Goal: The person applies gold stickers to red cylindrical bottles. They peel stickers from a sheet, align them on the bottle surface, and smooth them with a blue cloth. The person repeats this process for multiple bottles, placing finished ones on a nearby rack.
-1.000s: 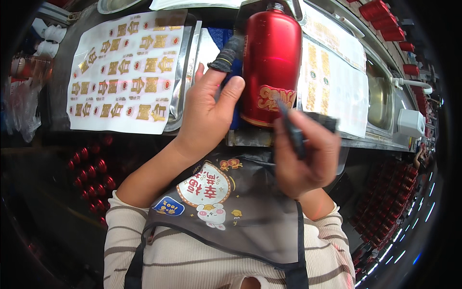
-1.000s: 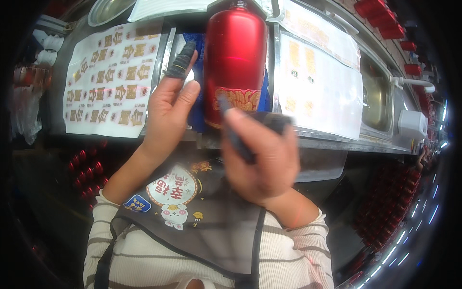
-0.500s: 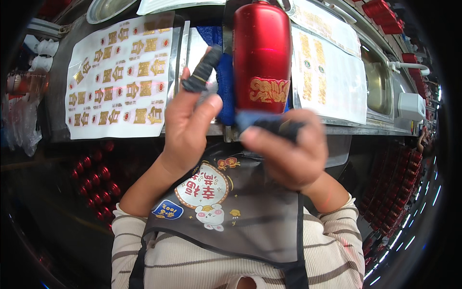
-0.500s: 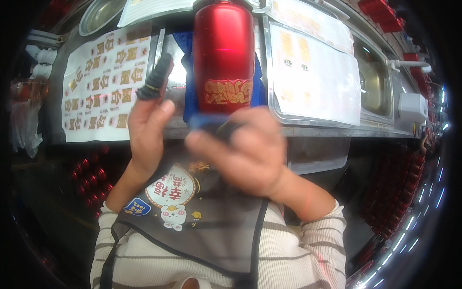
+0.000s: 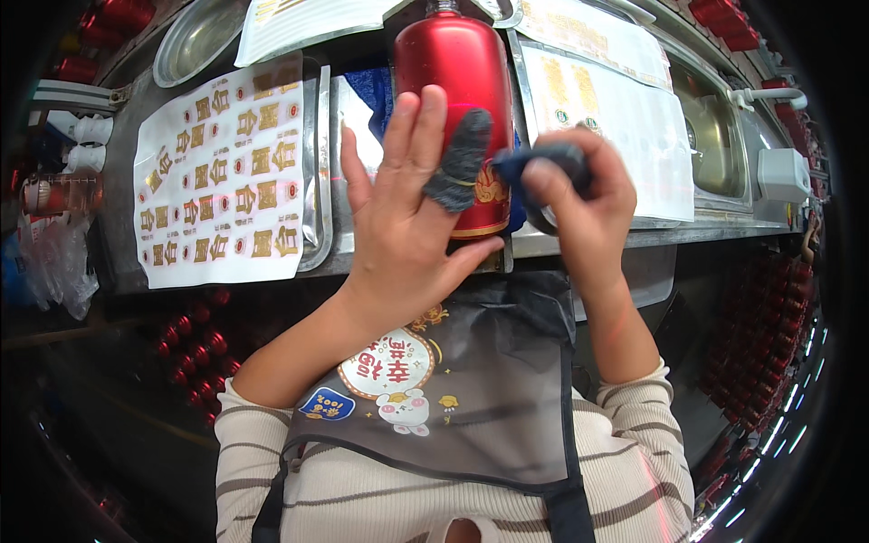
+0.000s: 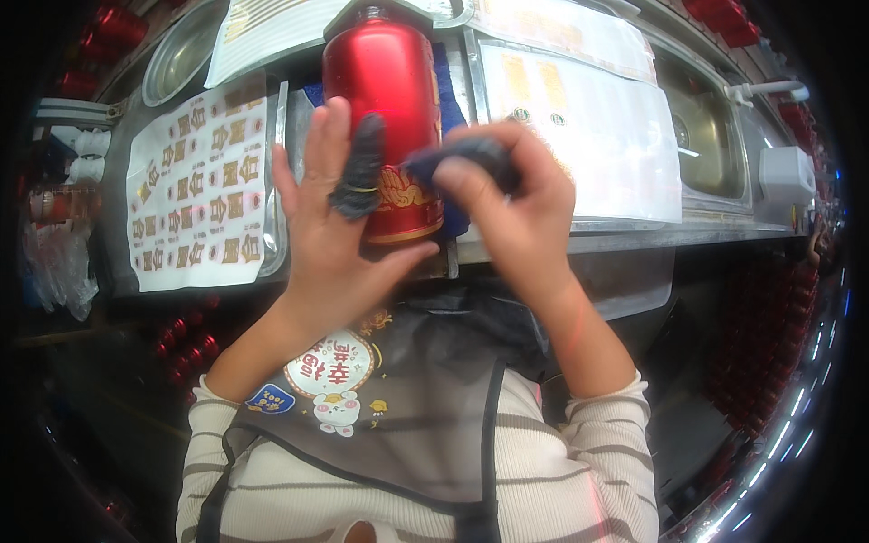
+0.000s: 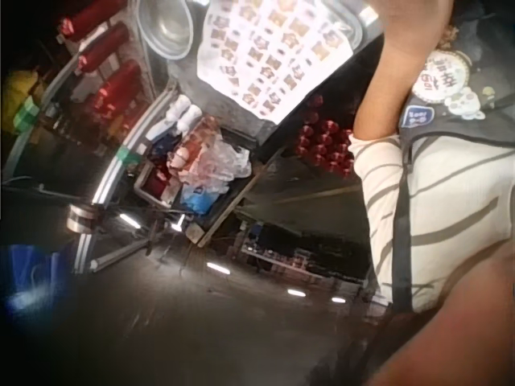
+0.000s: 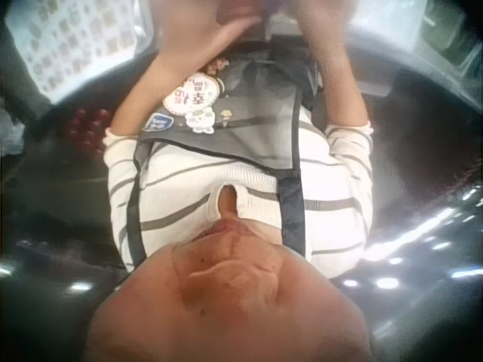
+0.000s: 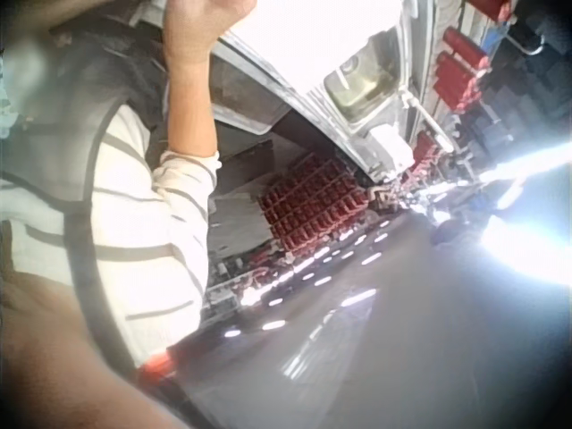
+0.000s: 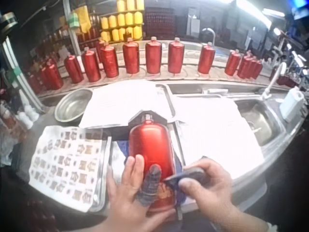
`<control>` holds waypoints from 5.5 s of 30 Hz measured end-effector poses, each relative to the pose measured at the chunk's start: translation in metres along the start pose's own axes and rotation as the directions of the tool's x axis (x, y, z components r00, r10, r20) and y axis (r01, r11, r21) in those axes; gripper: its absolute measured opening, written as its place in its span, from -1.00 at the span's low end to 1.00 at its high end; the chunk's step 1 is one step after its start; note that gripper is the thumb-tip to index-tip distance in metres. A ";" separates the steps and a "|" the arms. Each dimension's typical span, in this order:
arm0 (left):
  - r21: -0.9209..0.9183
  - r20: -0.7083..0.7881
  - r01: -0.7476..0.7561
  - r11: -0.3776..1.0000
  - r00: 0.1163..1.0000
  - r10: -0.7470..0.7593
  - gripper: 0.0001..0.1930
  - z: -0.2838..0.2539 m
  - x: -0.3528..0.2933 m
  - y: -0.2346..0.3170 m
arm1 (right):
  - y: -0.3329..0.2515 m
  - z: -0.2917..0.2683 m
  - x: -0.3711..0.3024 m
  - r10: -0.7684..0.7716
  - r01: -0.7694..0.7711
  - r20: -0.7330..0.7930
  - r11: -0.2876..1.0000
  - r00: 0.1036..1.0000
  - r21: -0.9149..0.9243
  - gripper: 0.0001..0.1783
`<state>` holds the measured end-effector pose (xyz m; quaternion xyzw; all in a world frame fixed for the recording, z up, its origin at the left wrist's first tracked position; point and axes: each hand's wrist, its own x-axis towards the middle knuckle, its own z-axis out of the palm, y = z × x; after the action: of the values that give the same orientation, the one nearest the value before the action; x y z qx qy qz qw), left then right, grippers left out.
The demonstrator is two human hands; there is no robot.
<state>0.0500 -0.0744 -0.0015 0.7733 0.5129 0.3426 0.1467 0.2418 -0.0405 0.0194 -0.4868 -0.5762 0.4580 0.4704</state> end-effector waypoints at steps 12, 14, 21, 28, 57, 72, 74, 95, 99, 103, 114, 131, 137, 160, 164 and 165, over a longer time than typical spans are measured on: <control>-0.103 0.072 0.023 0.994 0.997 -0.015 0.11 0.008 -0.018 -0.037 | 0.021 -0.006 -0.018 -0.595 0.608 0.187 0.659 0.782 -0.443 -0.63; -0.034 0.112 0.001 0.999 0.994 0.003 0.05 0.009 -0.020 -0.042 | 0.011 -0.004 -0.028 -0.480 0.545 0.265 0.779 0.836 -0.310 -0.63; -0.046 0.178 0.070 0.997 0.982 -0.061 -0.15 0.010 -0.020 -0.047 | 0.013 -0.007 -0.024 -0.626 0.694 0.308 0.686 0.716 -0.220 -0.64; -0.124 0.121 0.174 0.977 0.980 -0.159 -0.21 0.001 -0.002 -0.019 | 0.018 -0.005 -0.025 -0.620 0.668 0.254 0.716 0.742 -0.203 -0.68; -0.301 0.232 0.453 0.839 0.889 -0.396 -0.22 0.004 -0.004 -0.025 | 0.007 -0.016 -0.006 0.432 -0.386 0.043 0.752 0.901 0.535 -0.88; -0.239 0.188 0.359 0.902 0.929 -0.320 -0.13 0.011 -0.014 -0.032 | 0.020 -0.001 -0.025 0.104 -0.094 -0.345 0.994 0.933 0.046 -0.75; -0.246 0.182 0.378 0.893 0.923 -0.340 -0.15 0.012 -0.008 -0.035 | 0.008 0.013 -0.026 -0.041 0.035 -0.181 0.999 0.983 -0.036 -0.76; -0.052 -0.079 -0.020 0.998 0.997 0.015 -0.08 0.009 -0.008 -0.032 | 0.002 0.019 -0.043 -0.376 0.304 -0.147 0.882 0.915 -0.360 -0.65; -0.056 -0.077 -0.141 0.988 0.988 0.136 -0.13 0.003 0.005 -0.024 | 0.002 0.020 -0.035 -0.592 0.634 0.268 0.585 0.760 -0.506 -0.60; -0.026 -0.083 -0.039 0.999 0.996 0.036 -0.04 -0.002 0.002 -0.022 | -0.002 0.019 -0.021 -0.535 0.531 0.114 0.743 0.837 -0.407 -0.51; -0.071 -0.110 -0.028 0.997 0.994 0.020 0.04 0.012 -0.010 -0.040 | -0.015 0.012 -0.025 -0.537 0.670 0.417 0.675 0.734 -0.309 -0.55; -0.220 -0.014 -0.034 0.975 0.999 0.032 0.04 -0.012 -0.005 -0.041 | 0.010 0.006 -0.015 0.194 -0.180 -0.097 0.974 0.976 0.137 -0.75; -0.251 -0.314 0.043 0.967 0.941 -0.124 -0.35 0.006 0.047 -0.062 | 0.009 -0.013 0.008 0.206 -0.189 -0.071 0.962 0.976 0.196 -0.88; -0.798 0.025 0.258 0.545 0.917 -0.398 -0.68 -0.101 0.015 -0.089 | -0.015 0.035 -0.049 -0.096 0.249 0.511 0.939 0.854 -0.239 0.19; -0.594 -0.020 0.446 0.669 0.824 -0.567 -0.79 -0.214 -0.103 -0.072 | -0.027 0.105 -0.023 -0.389 0.749 0.836 0.661 0.387 -0.039 0.04; -0.633 -0.099 0.412 0.656 0.797 -0.596 -0.84 -0.233 -0.128 -0.052 | -0.032 0.122 -0.027 -0.252 0.730 0.894 0.674 0.370 -0.112 0.15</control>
<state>-0.1751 -0.1951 0.0880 0.4535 0.5947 0.5394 0.3870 0.1191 -0.0792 0.0318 -0.1101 -0.9421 0.2933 0.1196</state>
